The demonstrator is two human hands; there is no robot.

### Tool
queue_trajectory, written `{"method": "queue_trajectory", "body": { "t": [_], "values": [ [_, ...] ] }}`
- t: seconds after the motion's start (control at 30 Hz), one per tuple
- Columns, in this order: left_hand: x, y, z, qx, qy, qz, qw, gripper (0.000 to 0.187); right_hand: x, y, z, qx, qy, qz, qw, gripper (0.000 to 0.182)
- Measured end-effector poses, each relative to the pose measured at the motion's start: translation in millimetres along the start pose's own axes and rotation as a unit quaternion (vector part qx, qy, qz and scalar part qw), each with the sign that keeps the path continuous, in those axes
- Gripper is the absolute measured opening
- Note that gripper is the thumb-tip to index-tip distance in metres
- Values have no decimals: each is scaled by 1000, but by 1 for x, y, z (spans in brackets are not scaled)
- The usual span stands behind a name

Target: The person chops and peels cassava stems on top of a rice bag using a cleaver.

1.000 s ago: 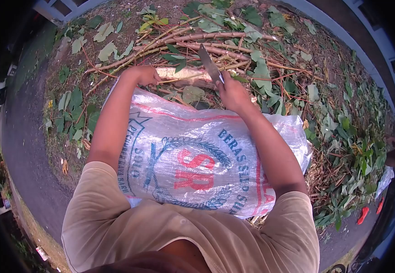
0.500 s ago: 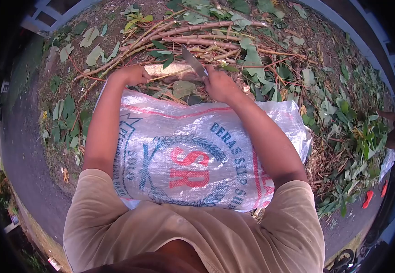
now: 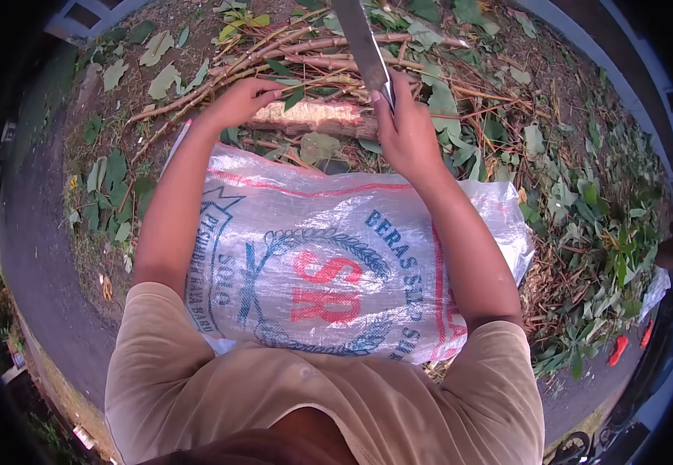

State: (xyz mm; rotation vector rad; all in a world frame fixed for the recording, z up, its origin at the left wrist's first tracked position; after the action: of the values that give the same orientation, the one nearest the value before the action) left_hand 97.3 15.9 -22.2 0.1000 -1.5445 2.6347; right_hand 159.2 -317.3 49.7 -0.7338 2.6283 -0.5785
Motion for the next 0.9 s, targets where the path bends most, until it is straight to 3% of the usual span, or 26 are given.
{"method": "queue_trajectory", "body": {
  "t": [0.03,0.13,0.17,0.2,0.23,0.3,0.37,0.4,0.47,0.57,0.7,0.77,0.83,0.9],
  "values": [
    [-4,11,10,-45,33,17,998,37,0,2,0,19,-7,-12,1000,39],
    [13,68,15,-26,-48,-48,997,29,1,15,16,103,87,-141,981,32],
    [-23,60,15,-17,-49,-33,998,28,13,38,72,176,37,-187,966,35],
    [-23,59,20,-19,-70,-68,995,28,18,43,78,165,55,-216,961,34],
    [-21,60,18,-19,-72,-87,993,31,21,46,87,152,40,-209,965,31],
    [-12,53,21,55,-170,-165,970,46,22,44,78,142,32,-197,970,29],
    [-5,46,14,33,-167,-190,967,49,14,41,81,137,5,-178,974,29],
    [-5,37,8,27,-162,-184,969,49,13,40,79,151,44,-190,969,30],
    [2,24,-9,-42,-166,-281,944,44,13,37,75,163,94,-205,961,35],
    [12,23,-52,4,-166,-334,928,36,14,41,92,144,52,-174,973,38],
    [24,8,-8,39,-150,-283,946,29,19,25,48,130,6,-135,982,39],
    [28,-1,20,-3,-134,-250,959,30,16,21,23,58,-12,-85,995,37],
    [8,45,-28,-35,-25,-201,979,29,11,24,10,74,-27,-86,993,36],
    [11,36,-2,-84,-65,-225,969,29,12,26,12,93,-35,-92,991,34]
  ]
}}
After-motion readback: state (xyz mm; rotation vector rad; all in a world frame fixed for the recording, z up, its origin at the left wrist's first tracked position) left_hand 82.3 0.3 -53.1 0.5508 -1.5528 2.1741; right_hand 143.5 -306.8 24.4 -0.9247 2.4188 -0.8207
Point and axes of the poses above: each hand's wrist, its own x-axis away from the middle knuckle, its own y-axis out of the palm, z = x × y, the point moved 2 cm from there along -x, towards the middle knuckle, and after that the axes turned 10 degrees about -x, right-handed, at the moved point
